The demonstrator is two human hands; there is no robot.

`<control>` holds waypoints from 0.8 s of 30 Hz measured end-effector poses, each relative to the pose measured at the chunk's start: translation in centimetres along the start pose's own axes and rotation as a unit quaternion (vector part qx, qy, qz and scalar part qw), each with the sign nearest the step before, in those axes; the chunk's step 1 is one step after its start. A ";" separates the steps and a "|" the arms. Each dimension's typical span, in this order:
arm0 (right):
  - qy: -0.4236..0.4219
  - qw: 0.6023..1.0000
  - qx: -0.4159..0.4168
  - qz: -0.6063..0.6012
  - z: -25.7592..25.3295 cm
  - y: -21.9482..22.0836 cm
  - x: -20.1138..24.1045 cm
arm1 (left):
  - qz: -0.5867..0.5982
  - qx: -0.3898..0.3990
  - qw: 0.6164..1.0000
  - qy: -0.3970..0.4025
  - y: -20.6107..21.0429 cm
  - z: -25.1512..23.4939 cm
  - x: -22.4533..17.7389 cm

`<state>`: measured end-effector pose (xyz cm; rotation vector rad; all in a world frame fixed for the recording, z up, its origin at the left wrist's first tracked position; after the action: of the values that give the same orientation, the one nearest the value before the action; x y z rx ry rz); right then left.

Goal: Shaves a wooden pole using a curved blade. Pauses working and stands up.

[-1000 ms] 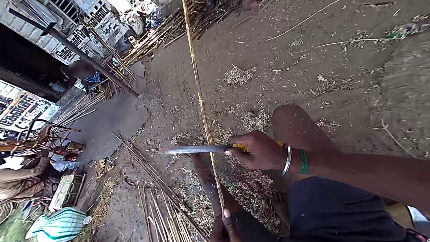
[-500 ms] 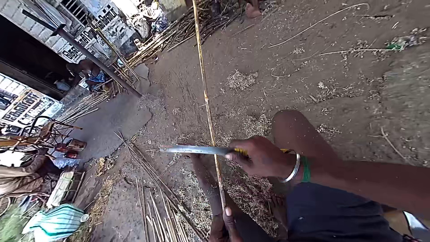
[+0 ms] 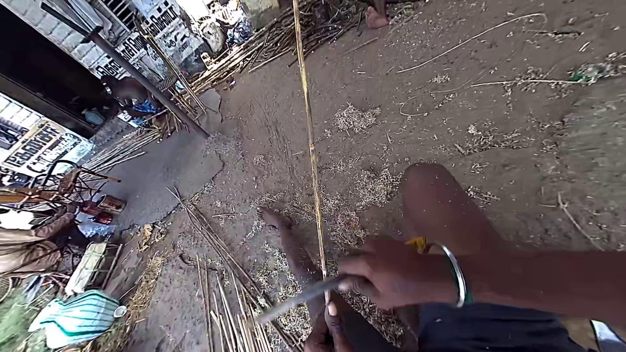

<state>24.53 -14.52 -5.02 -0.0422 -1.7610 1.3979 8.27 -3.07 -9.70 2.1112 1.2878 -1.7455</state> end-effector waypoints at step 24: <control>0.048 0.996 -0.079 -0.016 -0.1 -0.9 -1.5 | -0.002 0.027 0.999 -0.023 0.3 -0.1 -0.1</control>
<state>25.96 -15.53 -5.14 -0.1628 -1.7796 1.2115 8.55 -3.31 -9.72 2.0838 1.2472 -1.8388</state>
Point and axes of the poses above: each hand's wrist, its own z-axis away from the middle knuckle, its own y-axis out of the palm, x = y × z, the point moved 4 cm from there along -z, towards the middle knuckle, and after that the axes turned 14 degrees about y, right-handed, at the moved point
